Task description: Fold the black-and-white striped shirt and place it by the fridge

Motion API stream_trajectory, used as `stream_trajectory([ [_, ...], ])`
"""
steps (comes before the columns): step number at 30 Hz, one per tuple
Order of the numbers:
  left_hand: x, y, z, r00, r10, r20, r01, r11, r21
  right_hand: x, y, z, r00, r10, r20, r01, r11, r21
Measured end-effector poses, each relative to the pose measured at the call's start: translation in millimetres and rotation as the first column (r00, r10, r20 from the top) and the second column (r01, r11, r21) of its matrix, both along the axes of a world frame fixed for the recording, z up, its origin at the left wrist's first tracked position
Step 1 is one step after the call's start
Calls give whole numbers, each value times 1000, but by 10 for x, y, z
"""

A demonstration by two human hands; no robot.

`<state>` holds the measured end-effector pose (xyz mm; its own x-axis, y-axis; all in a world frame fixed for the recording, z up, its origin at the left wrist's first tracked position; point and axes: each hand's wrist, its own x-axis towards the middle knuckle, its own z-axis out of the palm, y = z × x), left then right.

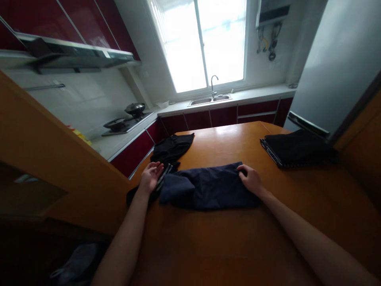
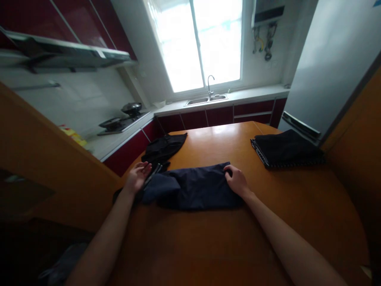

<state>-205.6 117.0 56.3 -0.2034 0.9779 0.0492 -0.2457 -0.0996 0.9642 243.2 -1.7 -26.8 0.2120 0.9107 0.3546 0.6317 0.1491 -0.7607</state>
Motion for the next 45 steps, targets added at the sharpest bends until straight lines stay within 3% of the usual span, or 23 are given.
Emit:
stream_trajectory([
  [2, 45, -18, 46, 970, 167, -176, -137, 976, 170, 124, 64, -36, 997, -65, -29, 65, 998, 8],
  [3, 129, -69, 66, 933, 181, -310, -99, 960, 262, 171, 87, -53, 996, -81, -32, 81, 997, 6],
  [5, 388, -248, 85, 773, 52, -632, 206, 922, 327, 229, 111, -77, 995, -94, -15, 94, 996, -7],
  [6, 541, -364, 80, 619, -88, -780, 436, 865, 249, 245, 114, -82, 995, -95, 0, 95, 995, -19],
  [8, 836, -608, 37, 203, -279, -939, 775, 631, -20, 267, 111, -77, 995, -95, 42, 97, 993, -64],
  [9, 959, -718, 5, 41, -291, -956, 833, 538, -128, 281, 110, -67, 994, -88, 61, 93, 991, -92],
  [10, 1056, -810, -29, -69, -281, -957, 852, 482, -203, 299, 110, -53, 995, -71, 71, 79, 990, -119],
  [11, 1125, -879, -60, -126, -266, -956, 850, 467, -242, 323, 112, -37, 997, -42, 63, 51, 988, -143],
  [15, 1186, -884, -53, -92, -304, -948, 829, 504, -242, 452, 137, 41, 988, 93, -122, -115, 975, -189],
  [17, 1176, -732, 45, -94, -430, -898, 846, 442, -300, 513, 143, 73, 966, 116, -231, -166, 963, -210],
  [19, 1204, -496, 187, -154, -576, -803, 832, 362, -420, 556, 139, 90, 933, 128, -337, -214, 950, -230],
  [21, 1296, -202, 346, -175, -645, -744, 785, 365, -501, 585, 127, 90, 881, 111, -460, -235, 946, -223],
  [22, 1365, -44, 426, -143, -629, -764, 765, 419, -488, 597, 120, 86, 844, 88, -529, -230, 950, -210],
  [23, 1446, 112, 501, -69, -565, -822, 739, 525, -423, 609, 113, 80, 798, 59, -599, -214, 958, -191],
  [25, 1622, 388, 628, 81, -306, -949, 600, 775, -198, 632, 100, 68, 683, 18, -730, -176, 974, -141],
  [26, 1706, 493, 672, 126, -208, -970, 544, 832, -108, 642, 95, 64, 623, 15, -782, -169, 979, -115],
  [28, 1844, 612, 701, 161, 15, -987, 451, 888, 87, 656, 89, 63, 527, 25, -850, -163, 984, -72],
  [30, 1926, 609, 640, 121, 200, -972, 459, 857, 234, 655, 88, 66, 486, 24, -874, -150, 987, -56],
  [32, 1945, 526, 492, 46, 292, -955, 559, 785, 267, 638, 94, 69, 501, 8, -866, -127, 990, -65],
  [34, 1906, 424, 287, -14, 259, -966, 659, 729, 186, 615, 108, 66, 552, -3, -834, -110, 991, -77],
  [39, 1679, 339, -189, -111, 105, -988, 712, 702, -6, 538, 152, 27, 765, -6, -644, -62, 995, -83],
  [43, 1623, 403, -331, 1, -61, -998, 654, 755, -45, 424, 129, 23, 969, 38, -246, -42, 999, -9],
  [45, 1668, 441, -318, 73, -133, -988, 609, 791, -62, 355, 83, 49, 997, 73, -21, -72, 997, 7],
])
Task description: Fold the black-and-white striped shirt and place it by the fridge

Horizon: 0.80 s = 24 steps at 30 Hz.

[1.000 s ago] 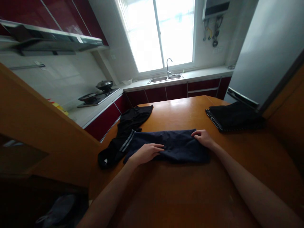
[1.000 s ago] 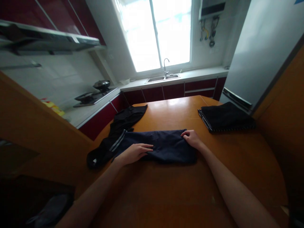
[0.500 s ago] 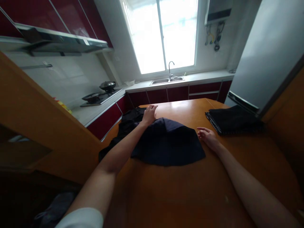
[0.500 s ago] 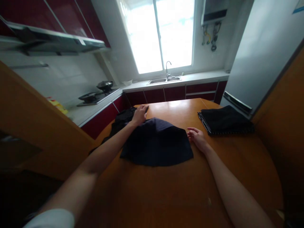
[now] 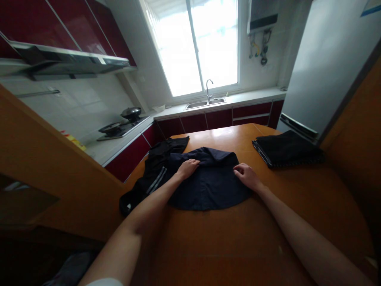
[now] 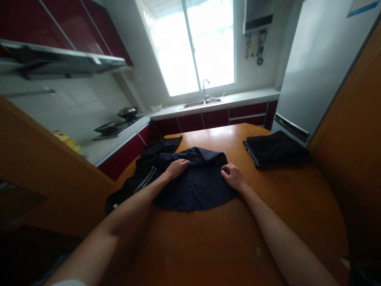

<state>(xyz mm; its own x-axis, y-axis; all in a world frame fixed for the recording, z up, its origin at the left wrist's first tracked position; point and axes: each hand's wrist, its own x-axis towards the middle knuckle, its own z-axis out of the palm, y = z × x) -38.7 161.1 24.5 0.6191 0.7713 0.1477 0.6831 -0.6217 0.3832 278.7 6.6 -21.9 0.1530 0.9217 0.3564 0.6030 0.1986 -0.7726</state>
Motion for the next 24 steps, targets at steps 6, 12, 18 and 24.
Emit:
stream_trajectory([
  [6, 152, 127, 237, 987, 117, 107, -102, 984, -144, -112, -109, 76, 964, 78, 254, -70, 997, -38],
  [12, 1, 149, 494, 973, 150, 175, -46, 870, -490, -66, -74, 63, 966, 24, 258, -9, 998, -58],
  [18, -3, -142, 381, 981, -35, 190, 56, 993, -106, -59, -55, 51, 965, 34, 262, -17, 998, -66],
  [24, 122, -580, 175, 944, -91, -317, 156, 970, 188, -58, -52, 22, 963, 33, 266, -15, 997, -69],
])
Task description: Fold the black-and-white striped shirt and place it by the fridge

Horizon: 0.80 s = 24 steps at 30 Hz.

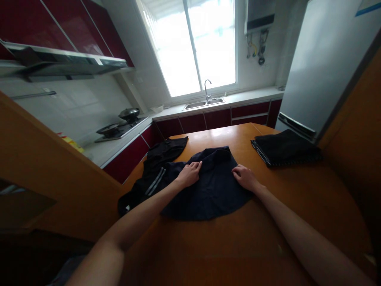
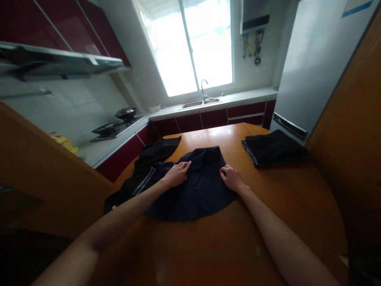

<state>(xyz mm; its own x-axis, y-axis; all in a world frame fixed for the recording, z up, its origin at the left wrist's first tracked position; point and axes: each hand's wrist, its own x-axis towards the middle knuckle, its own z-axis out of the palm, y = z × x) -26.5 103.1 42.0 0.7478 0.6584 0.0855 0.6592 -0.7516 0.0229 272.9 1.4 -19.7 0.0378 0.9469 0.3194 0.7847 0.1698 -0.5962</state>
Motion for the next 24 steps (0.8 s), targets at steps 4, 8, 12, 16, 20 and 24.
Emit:
stream_trajectory([
  [4, 146, 77, 60, 954, 300, -19, -300, 949, -96, 11, -3, -23, 1000, 4, -10, -4, 1000, 5],
  [8, 223, 256, 294, 954, 299, -37, -299, 922, -246, 55, 27, -50, 989, 8, -145, -7, 1000, 11],
  [12, 168, 382, 648, 977, 197, -80, -208, 799, -564, 125, 76, -52, 899, -12, -438, 27, 999, 27],
  [16, 95, 590, 1049, 926, 372, -58, -239, 464, -853, 172, 108, -41, 789, -51, -612, 80, 997, 20],
  [20, 149, 938, 1607, 709, 631, 315, -221, 623, -751, 196, 120, -53, 726, -63, -684, 86, 996, 0],
  [24, 42, 1301, 2532, 460, 512, 725, -150, 850, -505, 217, 104, -58, 696, -53, -716, 67, 998, -9],
])
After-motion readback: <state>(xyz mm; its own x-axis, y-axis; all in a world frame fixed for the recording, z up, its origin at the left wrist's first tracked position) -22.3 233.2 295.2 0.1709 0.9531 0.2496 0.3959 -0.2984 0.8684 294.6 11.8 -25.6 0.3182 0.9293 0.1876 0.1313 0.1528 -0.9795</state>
